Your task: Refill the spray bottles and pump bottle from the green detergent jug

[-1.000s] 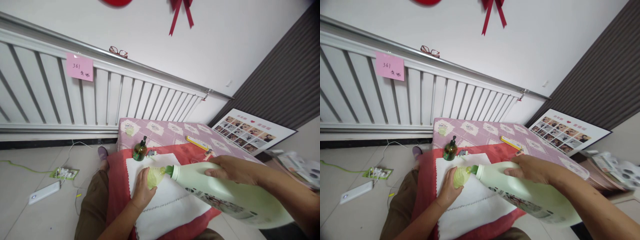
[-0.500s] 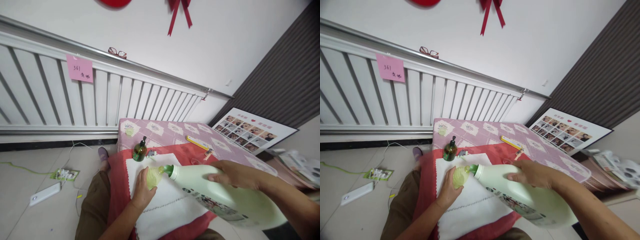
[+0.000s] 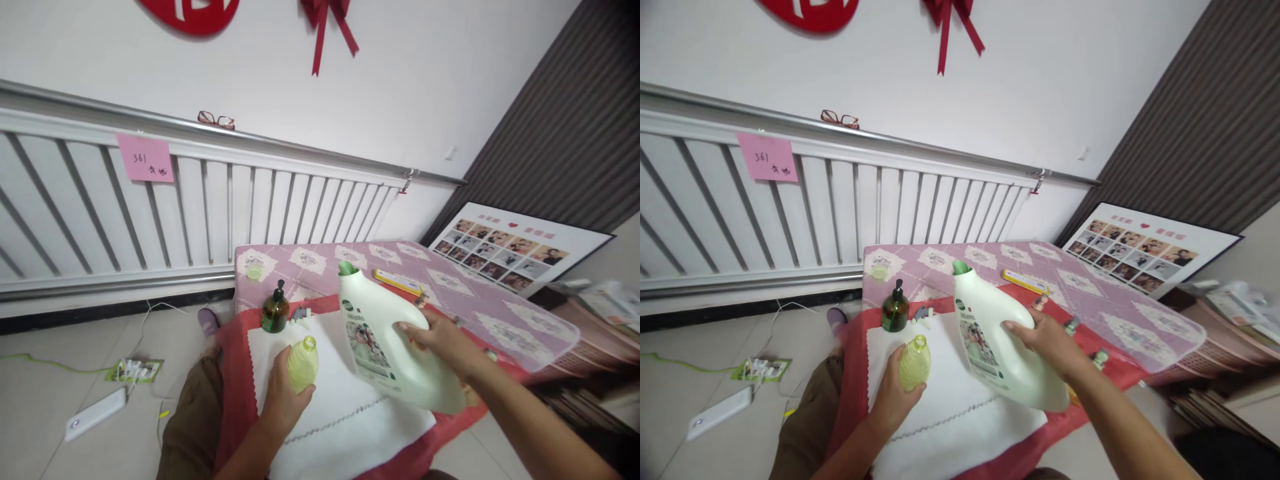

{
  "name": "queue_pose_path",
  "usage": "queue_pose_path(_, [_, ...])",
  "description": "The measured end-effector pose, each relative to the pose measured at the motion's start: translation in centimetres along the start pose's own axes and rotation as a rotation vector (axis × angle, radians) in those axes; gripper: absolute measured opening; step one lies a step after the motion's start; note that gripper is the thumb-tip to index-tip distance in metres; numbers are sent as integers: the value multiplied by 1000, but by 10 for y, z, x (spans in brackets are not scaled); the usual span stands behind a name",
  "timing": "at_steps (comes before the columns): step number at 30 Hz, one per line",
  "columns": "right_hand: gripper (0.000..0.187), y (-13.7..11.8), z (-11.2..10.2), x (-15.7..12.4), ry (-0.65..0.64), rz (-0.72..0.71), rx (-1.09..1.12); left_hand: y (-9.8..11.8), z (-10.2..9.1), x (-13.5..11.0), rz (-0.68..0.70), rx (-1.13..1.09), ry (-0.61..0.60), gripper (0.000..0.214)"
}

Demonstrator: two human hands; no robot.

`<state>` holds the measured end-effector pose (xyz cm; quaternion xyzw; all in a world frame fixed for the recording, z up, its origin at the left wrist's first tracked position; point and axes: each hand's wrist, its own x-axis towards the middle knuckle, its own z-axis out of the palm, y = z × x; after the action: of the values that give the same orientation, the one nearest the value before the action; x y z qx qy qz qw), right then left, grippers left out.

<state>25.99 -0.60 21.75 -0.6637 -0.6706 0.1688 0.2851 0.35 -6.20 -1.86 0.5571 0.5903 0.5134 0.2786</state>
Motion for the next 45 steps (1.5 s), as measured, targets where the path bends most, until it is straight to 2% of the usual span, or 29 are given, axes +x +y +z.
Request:
queue_pose_path(3, [40,15,26,2,72,100,136,-1,2,-1,-14,31,3,79])
queue_pose_path(7, [44,33,63,2,270,143,261,-7,5,-1,-12,78,12,81])
queue_pose_path(11, [51,52,97,-8,340,171,332,-11,8,-2,-15,102,13,83])
queue_pose_path(14, [53,67,113,-18,368,187,369,-11,10,-3,12,100,24,81])
queue_pose_path(21, [46,87,120,-33,304,160,379,-18,13,-5,-12,112,-4,87])
queue_pose_path(23, [50,87,117,-43,382,155,360,-22,14,-6,-7,121,-3,88])
queue_pose_path(25, [54,82,114,-56,532,156,317,-27,14,-6,9,126,-16,90])
queue_pose_path(27, [49,72,112,-67,617,69,258,-30,13,-6,20,130,-41,90])
queue_pose_path(29, [31,58,115,-69,541,-132,212,-32,13,-5,24,131,-58,91])
queue_pose_path(31, [17,41,125,-61,350,-308,177,-32,12,-5,34,140,-60,91])
queue_pose_path(32, [16,33,131,-52,234,-353,155,-31,12,-4,41,149,-60,91])
queue_pose_path(35, [19,12,157,-15,2,-357,13,-24,13,-4,52,185,-49,91])
queue_pose_path(40, [24,-5,203,51,-85,-327,-125,-15,15,-5,66,203,-32,94])
queue_pose_path(45, [24,-8,236,87,-170,-281,-244,-22,16,-4,28,224,-45,97])
